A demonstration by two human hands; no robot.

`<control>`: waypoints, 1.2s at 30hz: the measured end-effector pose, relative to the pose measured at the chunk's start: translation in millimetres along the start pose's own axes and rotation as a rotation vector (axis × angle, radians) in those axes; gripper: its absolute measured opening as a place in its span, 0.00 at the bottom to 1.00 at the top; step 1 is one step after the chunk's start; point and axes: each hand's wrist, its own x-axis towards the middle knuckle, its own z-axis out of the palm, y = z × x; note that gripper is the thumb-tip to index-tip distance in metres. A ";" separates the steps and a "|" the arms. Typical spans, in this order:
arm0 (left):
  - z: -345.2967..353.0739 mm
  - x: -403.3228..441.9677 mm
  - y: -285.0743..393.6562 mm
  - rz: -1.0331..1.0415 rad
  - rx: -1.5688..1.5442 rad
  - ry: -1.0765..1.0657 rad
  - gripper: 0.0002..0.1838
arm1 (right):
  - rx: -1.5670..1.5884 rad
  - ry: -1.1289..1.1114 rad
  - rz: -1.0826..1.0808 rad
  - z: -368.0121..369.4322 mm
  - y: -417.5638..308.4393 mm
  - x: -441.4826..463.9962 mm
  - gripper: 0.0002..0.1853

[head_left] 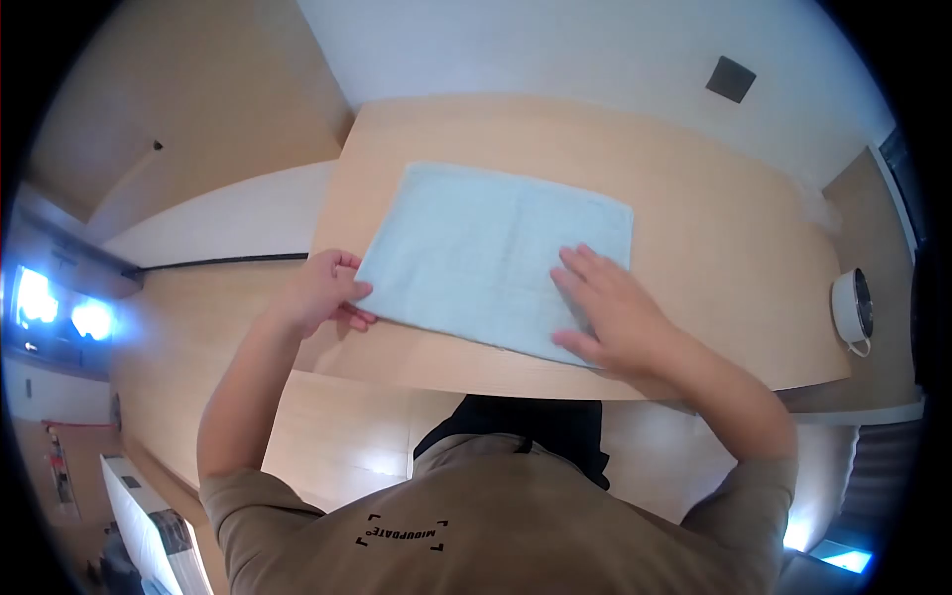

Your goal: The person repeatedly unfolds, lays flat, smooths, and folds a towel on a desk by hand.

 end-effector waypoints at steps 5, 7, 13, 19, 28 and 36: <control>17.2 -46.2 -14.6 0.070 0.382 -0.078 0.25 | 0.037 -0.035 -0.188 -3.3 25.2 -30.0 0.27; 28.6 -58.0 -15.3 0.290 0.706 0.067 0.28 | 0.106 -0.021 -0.179 -7.2 46.8 -20.9 0.23; 52.0 48.8 -28.3 1.057 1.110 0.532 0.30 | 0.028 0.251 0.475 7.2 93.1 57.3 0.13; 21.3 102.5 -2.3 0.841 0.795 0.336 0.18 | 0.205 0.113 0.628 -6.1 92.2 53.0 0.04; -3.9 93.4 5.6 0.545 0.319 0.094 0.08 | 0.643 0.230 0.612 -22.7 86.5 41.4 0.04; -20.9 50.9 23.6 0.615 -0.238 -0.115 0.10 | 0.985 0.514 0.298 -63.4 106.6 4.5 0.05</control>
